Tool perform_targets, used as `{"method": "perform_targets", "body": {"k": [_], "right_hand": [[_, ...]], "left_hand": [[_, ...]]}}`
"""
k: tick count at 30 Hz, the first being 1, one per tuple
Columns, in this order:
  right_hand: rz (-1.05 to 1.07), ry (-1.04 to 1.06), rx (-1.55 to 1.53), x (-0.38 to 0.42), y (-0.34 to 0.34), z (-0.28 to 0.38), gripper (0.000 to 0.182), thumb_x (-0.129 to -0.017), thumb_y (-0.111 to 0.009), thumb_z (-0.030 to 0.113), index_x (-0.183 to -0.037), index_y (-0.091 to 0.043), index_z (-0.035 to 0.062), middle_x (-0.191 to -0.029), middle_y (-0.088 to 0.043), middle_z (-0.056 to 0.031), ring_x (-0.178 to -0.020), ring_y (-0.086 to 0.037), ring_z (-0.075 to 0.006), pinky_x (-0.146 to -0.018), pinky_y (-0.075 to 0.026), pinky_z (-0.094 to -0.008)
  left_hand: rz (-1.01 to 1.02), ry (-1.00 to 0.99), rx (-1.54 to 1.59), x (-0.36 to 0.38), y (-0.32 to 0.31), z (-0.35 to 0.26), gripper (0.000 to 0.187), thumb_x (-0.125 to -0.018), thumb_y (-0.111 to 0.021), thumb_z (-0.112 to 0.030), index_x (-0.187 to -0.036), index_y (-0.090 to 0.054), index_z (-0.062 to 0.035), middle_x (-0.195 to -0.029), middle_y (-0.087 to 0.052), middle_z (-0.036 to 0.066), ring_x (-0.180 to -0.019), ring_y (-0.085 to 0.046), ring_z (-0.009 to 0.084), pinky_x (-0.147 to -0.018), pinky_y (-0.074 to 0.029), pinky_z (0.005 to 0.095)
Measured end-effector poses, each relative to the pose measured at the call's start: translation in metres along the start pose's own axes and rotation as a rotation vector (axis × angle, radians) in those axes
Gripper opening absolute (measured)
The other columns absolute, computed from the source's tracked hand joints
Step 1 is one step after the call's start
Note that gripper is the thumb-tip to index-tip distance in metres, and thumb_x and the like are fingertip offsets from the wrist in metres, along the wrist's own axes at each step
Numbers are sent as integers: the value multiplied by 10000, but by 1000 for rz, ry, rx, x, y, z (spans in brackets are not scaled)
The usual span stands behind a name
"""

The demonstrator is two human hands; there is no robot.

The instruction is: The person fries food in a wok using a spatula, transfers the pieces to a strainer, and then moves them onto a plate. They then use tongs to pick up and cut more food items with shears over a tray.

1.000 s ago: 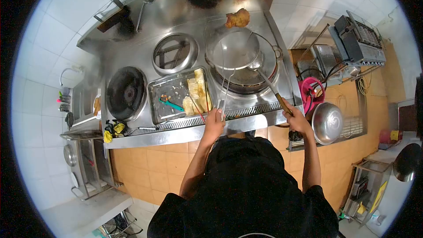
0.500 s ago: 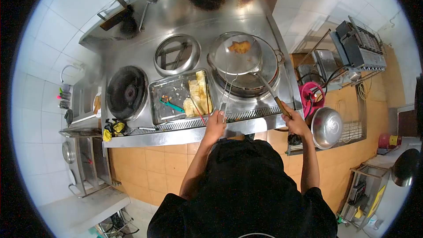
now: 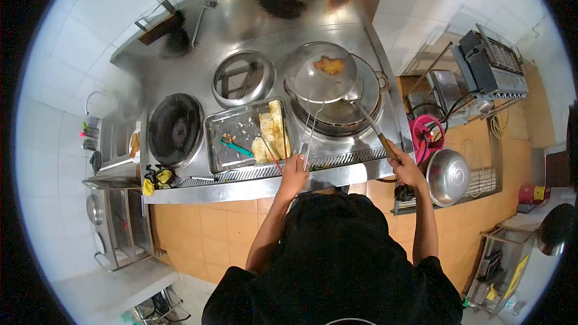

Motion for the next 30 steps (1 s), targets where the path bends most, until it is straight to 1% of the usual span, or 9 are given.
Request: {"method": "perform_targets", "body": {"k": [8,10,15,18,23,25,27,29,30], "right_hand": [[-4,77,12,-8,1,-5,582,-946,-518,161,-1488,-332,260,-679,-460,0,-462,-402,-91,-412,-382,-272],[12,8,-21,4,0,9,568,-951,-518,169,-1484,-342,259,-718,-493,-18,-473,-405,-88,-414,-382,-273],[8,-20,5,6,2,6,561,-957,-517,176,-1483,-342,258,-727,-508,-27,-483,-409,-91,-417,-377,-274],[3,-30,30,6,6,5,561,-956,-516,173,-1483,-341,253,-739,-516,-30,-489,-412,-95,-424,-384,-276],[5,-5,50,4,5,5,562,-951,-513,161,-1481,-346,244,-778,-535,-34,-509,-430,-101,-445,-405,-277],[-11,73,-12,2,0,0,590,-945,-518,116,-1490,-327,237,-586,-375,22,-405,-361,-95,-374,-349,-284],[-26,132,29,-4,-1,-8,591,-945,-521,115,-1490,-327,237,-593,-377,25,-406,-357,-94,-371,-346,-281],[5,6,-15,-3,-3,-8,584,-949,-520,122,-1488,-330,242,-600,-373,26,-406,-353,-93,-372,-346,-276],[5,12,-13,-4,-2,-9,584,-949,-520,122,-1488,-330,242,-600,-373,26,-406,-353,-93,-372,-346,-276]], "left_hand": [[32,111,-1,4,-5,-2,296,-1001,-450,-267,-849,-497,-16,-641,-501,41,-483,-443,127,-431,-347,308],[-7,-93,0,0,-3,-3,291,-1009,-440,-256,-850,-501,-20,-656,-505,38,-501,-441,111,-445,-356,287],[-18,-39,-5,3,-8,1,286,-1018,-431,-253,-871,-499,-16,-646,-492,40,-511,-447,106,-455,-366,281],[21,84,49,1,-14,3,302,-1020,-424,-265,-875,-499,-10,-616,-477,37,-510,-462,117,-460,-365,285],[8,-94,-49,-2,-12,3,301,-1009,-420,-281,-851,-497,-37,-585,-459,25,-442,-438,142,-408,-332,301],[65,99,62,8,-14,-3,313,-1009,-419,-278,-837,-504,-30,-588,-466,32,-461,-458,148,-429,-345,308],[57,97,80,5,-13,7,324,-1008,-420,-284,-829,-507,-29,-592,-474,41,-470,-468,146,-440,-349,307],[35,36,-4,3,-11,3,323,-1009,-421,-284,-848,-512,-19,-592,-475,45,-475,-462,135,-436,-351,305],[32,31,-2,4,-10,-4,323,-1009,-421,-284,-848,-512,-19,-592,-475,45,-475,-462,135,-436,-351,305]]}}
Point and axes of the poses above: each hand's wrist, its own x-axis away from the middle knuckle, its own y-axis out of the back of the hand, z = x × y, the point moved 5 cm from there along -x, towards the middle knuckle
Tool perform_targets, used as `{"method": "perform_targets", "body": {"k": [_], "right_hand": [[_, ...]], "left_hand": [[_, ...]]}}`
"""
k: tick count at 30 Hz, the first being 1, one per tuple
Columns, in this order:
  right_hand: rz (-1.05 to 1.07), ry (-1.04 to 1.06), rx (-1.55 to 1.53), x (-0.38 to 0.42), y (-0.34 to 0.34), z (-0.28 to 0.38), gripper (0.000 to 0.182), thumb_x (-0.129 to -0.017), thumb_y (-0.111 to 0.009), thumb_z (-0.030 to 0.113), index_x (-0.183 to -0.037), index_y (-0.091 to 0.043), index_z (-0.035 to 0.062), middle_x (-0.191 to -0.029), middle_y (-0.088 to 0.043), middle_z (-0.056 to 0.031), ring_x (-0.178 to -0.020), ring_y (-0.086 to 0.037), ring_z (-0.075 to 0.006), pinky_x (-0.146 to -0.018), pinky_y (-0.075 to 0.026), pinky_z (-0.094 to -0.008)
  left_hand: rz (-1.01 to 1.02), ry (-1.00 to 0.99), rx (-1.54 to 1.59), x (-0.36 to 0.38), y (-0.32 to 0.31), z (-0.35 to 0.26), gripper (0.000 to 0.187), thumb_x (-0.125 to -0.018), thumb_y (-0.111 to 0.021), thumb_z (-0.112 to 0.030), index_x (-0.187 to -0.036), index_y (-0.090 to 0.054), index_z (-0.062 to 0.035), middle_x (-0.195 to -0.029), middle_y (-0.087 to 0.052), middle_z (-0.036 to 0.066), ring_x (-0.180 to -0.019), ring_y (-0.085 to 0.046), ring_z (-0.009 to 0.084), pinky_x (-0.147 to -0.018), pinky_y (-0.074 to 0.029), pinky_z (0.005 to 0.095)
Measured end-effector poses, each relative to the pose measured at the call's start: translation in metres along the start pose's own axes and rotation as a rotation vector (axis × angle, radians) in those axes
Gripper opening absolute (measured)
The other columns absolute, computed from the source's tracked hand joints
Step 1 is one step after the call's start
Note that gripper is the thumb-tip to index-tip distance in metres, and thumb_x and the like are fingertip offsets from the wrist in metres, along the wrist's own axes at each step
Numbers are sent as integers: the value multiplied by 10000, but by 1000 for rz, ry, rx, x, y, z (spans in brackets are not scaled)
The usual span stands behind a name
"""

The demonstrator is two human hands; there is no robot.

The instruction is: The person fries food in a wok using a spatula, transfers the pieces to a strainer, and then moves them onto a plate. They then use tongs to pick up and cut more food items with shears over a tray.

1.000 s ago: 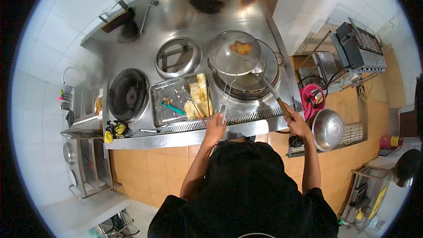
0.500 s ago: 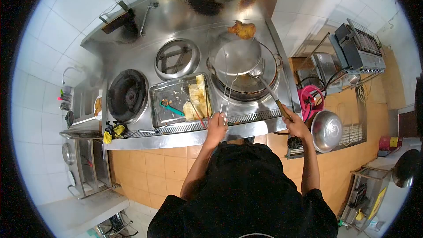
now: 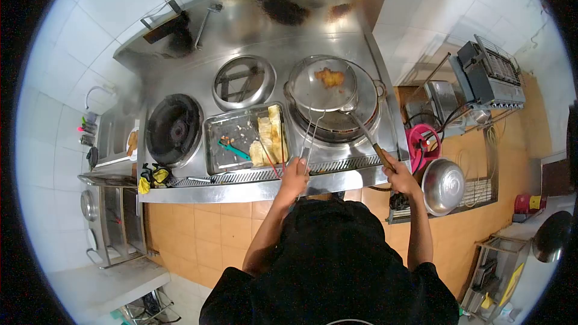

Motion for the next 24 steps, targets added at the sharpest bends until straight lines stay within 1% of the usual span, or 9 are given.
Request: {"method": "perform_targets", "body": {"k": [5,9,10,11,13,16,18,22,24], "right_hand": [[-1,79,-21,1,-1,6,592,-948,-513,123,-1494,-318,240,-598,-360,30,-407,-344,-91,-371,-341,-267],[-5,56,-13,5,1,5,592,-948,-508,117,-1496,-314,232,-599,-365,30,-416,-353,-90,-379,-347,-270],[-4,67,38,5,3,6,580,-943,-513,128,-1485,-337,231,-683,-431,1,-556,-420,-110,-486,-398,-278],[-4,78,84,4,3,7,568,-937,-517,138,-1475,-360,229,-766,-497,-29,-697,-488,-131,-592,-449,-286],[2,64,71,5,-1,3,564,-939,-518,143,-1474,-362,232,-802,-516,-38,-697,-490,-129,-595,-450,-285],[6,60,68,4,2,6,558,-942,-520,151,-1471,-366,238,-873,-556,-56,-699,-494,-126,-600,-452,-285],[40,-63,18,8,-1,5,557,-942,-523,152,-1471,-366,227,-920,-578,-59,-689,-501,-127,-601,-453,-285],[-4,7,50,10,-1,22,561,-943,-526,152,-1474,-357,216,-999,-621,-72,-674,-508,-126,-586,-450,-276],[61,-151,72,14,-1,27,569,-940,-529,145,-1477,-350,206,-1201,-609,-124,-800,-560,-156,-703,-482,-294]], "left_hand": [[-43,-153,-25,13,5,-26,334,-1014,-416,-285,-889,-520,6,-656,-514,53,-516,-470,119,-476,-381,304],[-4,16,8,10,1,6,330,-1017,-413,-283,-869,-518,-7,-670,-524,44,-518,-473,115,-486,-391,295],[-4,32,32,13,-4,8,287,-1018,-422,-334,-890,-473,-83,-573,-394,-20,-445,-350,72,-385,-270,261],[-2,28,28,8,-4,8,287,-1018,-422,-334,-890,-473,-83,-573,-394,-20,-445,-350,72,-385,-270,261],[-50,-78,-10,3,0,19,282,-1013,-434,-341,-884,-473,-93,-574,-391,-22,-437,-345,72,-380,-259,264],[-36,-58,21,2,2,21,269,-1013,-431,-334,-880,-463,-102,-576,-391,-27,-436,-350,74,-375,-253,259],[-18,13,71,4,4,13,263,-1007,-440,-346,-898,-455,-107,-592,-402,-29,-437,-357,75,-376,-264,254],[17,32,22,5,3,12,253,-1002,-456,-353,-921,-457,-113,-630,-435,-24,-451,-373,72,-382,-275,246],[21,45,4,7,1,10,255,-1000,-462,-360,-942,-459,-112,-665,-462,-22,-467,-392,68,-385,-281,240]]}}
Point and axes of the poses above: each hand's wrist, its own x-axis away from the middle knuckle, its own y-axis out of the back of the hand, z = x × y, the point moved 5 cm from there along -x, towards the middle knuckle
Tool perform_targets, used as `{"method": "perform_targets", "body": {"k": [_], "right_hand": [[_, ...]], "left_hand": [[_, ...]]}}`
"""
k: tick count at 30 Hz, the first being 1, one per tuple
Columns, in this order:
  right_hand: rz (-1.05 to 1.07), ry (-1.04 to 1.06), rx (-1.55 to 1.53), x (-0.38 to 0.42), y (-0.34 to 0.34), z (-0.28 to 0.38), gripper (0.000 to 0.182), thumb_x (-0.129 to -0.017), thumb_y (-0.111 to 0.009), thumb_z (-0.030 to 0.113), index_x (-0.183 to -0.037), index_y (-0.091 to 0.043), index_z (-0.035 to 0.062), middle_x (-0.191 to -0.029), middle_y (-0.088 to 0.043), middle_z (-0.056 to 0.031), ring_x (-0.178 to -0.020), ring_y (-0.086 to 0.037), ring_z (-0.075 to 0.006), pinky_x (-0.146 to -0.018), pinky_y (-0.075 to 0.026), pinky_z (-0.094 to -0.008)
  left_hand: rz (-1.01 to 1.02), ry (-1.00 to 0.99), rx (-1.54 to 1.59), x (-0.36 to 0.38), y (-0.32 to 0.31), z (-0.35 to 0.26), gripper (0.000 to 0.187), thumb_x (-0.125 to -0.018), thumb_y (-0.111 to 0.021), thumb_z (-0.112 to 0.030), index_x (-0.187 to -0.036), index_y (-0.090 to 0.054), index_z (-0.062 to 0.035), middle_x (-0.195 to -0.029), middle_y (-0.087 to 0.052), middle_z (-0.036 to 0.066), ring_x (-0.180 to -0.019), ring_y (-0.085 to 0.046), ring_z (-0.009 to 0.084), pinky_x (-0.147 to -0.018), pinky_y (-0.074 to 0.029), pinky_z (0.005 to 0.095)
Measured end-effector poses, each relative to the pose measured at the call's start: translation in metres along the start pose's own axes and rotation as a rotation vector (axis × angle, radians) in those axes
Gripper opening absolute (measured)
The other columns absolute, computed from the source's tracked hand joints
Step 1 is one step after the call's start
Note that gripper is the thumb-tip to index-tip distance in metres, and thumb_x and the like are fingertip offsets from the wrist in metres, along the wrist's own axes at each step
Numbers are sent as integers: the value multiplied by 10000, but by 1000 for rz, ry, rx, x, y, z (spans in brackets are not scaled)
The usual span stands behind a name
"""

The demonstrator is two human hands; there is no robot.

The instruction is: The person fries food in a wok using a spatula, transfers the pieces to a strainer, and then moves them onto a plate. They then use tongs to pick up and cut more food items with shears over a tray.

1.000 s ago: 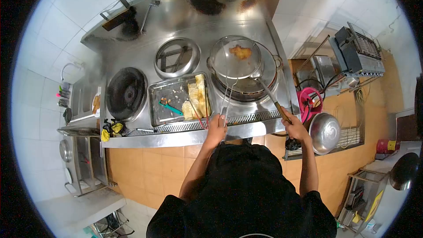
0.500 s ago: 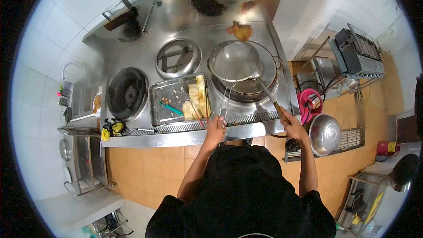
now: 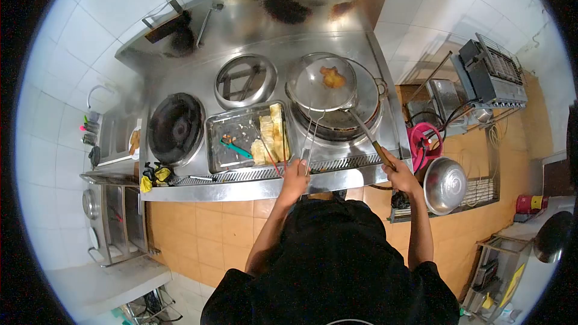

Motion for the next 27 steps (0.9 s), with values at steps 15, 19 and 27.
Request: {"method": "perform_targets", "body": {"k": [15,19,27], "right_hand": [[-41,132,-21,-10,2,-10,590,-930,-536,112,-1483,-342,181,-925,-571,-8,-643,-413,-90,-633,-426,-257],[-64,196,-29,-13,1,-10,586,-930,-535,114,-1481,-349,188,-848,-540,-1,-637,-422,-81,-609,-414,-253],[-24,208,-87,-12,-2,-5,600,-945,-524,108,-1492,-322,247,-574,-336,48,-400,-343,-80,-375,-339,-273]], "left_hand": [[-82,-129,5,-1,4,-8,265,-1008,-429,-236,-861,-501,-27,-620,-476,36,-457,-419,102,-423,-321,281],[-68,-108,187,-2,-1,-12,327,-1020,-421,-295,-860,-503,-22,-616,-482,28,-464,-428,94,-431,-331,282],[63,54,251,-6,-2,-4,260,-1005,-460,-377,-928,-471,-129,-730,-481,-40,-487,-386,45,-392,-269,216]]}}
Point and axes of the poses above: each hand's wrist, its own x-axis away from the middle knuckle, its own y-axis out of the back of the hand, z = x × y, the point moved 5 cm from there along -x, towards the middle knuckle
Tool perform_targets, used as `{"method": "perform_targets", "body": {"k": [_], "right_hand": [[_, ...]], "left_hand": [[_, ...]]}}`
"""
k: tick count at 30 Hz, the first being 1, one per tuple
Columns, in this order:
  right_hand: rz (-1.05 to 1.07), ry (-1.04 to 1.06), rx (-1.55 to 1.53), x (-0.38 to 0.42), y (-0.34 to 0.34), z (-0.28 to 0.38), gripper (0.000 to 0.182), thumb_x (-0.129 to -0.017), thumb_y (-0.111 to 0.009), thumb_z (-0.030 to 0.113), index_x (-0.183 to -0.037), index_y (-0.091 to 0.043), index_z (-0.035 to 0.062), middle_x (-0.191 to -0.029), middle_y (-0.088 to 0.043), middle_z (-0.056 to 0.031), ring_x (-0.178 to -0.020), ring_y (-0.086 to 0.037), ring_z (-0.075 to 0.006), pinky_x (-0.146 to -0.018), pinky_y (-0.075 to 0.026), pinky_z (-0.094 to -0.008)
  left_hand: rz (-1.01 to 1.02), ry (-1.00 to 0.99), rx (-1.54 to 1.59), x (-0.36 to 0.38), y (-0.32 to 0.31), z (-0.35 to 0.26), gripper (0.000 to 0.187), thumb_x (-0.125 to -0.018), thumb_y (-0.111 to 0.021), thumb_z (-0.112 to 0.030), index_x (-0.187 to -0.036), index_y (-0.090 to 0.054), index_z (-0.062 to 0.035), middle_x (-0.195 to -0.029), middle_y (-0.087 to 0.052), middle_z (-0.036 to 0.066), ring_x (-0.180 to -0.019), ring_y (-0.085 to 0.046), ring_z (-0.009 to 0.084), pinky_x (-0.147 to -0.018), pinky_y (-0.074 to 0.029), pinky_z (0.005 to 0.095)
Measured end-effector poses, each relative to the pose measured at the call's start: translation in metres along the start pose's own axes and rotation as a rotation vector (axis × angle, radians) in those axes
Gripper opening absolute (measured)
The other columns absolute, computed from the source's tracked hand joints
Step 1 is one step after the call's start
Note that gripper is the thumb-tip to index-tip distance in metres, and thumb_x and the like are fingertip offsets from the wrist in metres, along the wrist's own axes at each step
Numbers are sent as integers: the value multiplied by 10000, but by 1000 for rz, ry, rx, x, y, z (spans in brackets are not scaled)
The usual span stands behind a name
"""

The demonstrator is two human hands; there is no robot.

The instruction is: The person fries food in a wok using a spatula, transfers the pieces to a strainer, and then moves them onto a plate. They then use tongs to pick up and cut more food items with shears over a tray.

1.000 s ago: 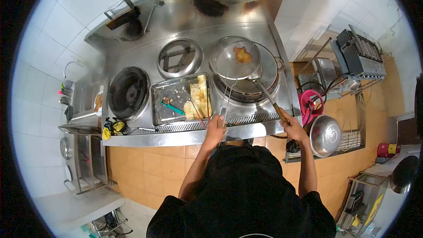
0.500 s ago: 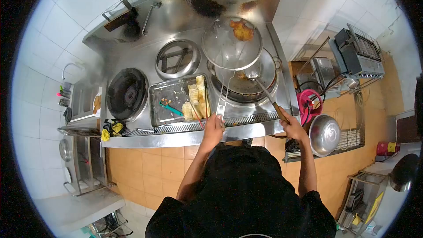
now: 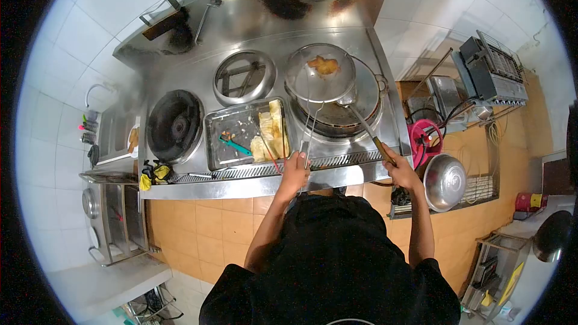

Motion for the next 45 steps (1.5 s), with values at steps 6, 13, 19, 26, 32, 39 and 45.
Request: {"method": "perform_targets", "body": {"k": [6,13,19,26,32,39,45], "right_hand": [[14,-34,38,-8,1,-12,582,-948,-521,139,-1491,-328,225,-811,-512,-11,-550,-391,-85,-492,-395,-267],[-44,27,13,-12,2,-14,604,-947,-518,124,-1497,-305,255,-625,-388,31,-423,-358,-77,-381,-373,-266],[-24,57,31,-16,3,-11,602,-949,-517,139,-1499,-301,252,-638,-408,26,-430,-396,-79,-394,-380,-269],[-8,2,6,-13,-2,-9,593,-944,-537,140,-1493,-326,218,-647,-405,39,-486,-371,-69,-411,-373,-257],[-46,4,16,-15,-4,-15,597,-942,-528,120,-1493,-323,224,-657,-414,35,-489,-383,-71,-401,-376,-266],[-52,-19,-56,-11,-14,-11,593,-944,-505,94,-1493,-321,224,-635,-411,26,-402,-370,-80,-378,-372,-262],[-96,-41,-48,-5,-21,-2,595,-944,-500,94,-1491,-324,252,-673,-432,13,-436,-391,-82,-384,-375,-267]], "left_hand": [[-52,-43,-96,2,-7,-15,286,-1014,-425,-338,-894,-480,-85,-624,-453,-13,-459,-394,66,-381,-283,252],[-127,-231,-322,-4,6,-12,301,-994,-446,-260,-855,-507,1,-667,-532,79,-516,-471,176,-497,-392,338],[-118,-246,-338,-22,14,12,199,-985,-469,-226,-918,-489,-40,-736,-540,56,-528,-464,141,-463,-345,302],[-55,-15,-109,-3,0,-3,246,-1000,-459,-308,-904,-466,-82,-676,-480,7,-480,-407,83,-399,-304,263],[-22,33,-78,4,0,-4,253,-1005,-449,-336,-890,-458,-111,-593,-401,-39,-425,-338,62,-374,-251,245],[-59,-43,-106,12,8,-15,277,-1005,-452,-323,-852,-479,-94,-552,-393,-33,-401,-341,68,-361,-253,261],[-96,8,-97,22,28,-36,259,-1009,-446,-301,-861,-488,-92,-566,-387,-35,-429,-343,62,-385,-259,240]]}}
Point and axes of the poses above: each hand's wrist, its own x-axis away from the middle knuckle, its own y-axis out of the back of the hand, z = x × y, the point moved 5 cm from there along -x, towards the middle knuckle
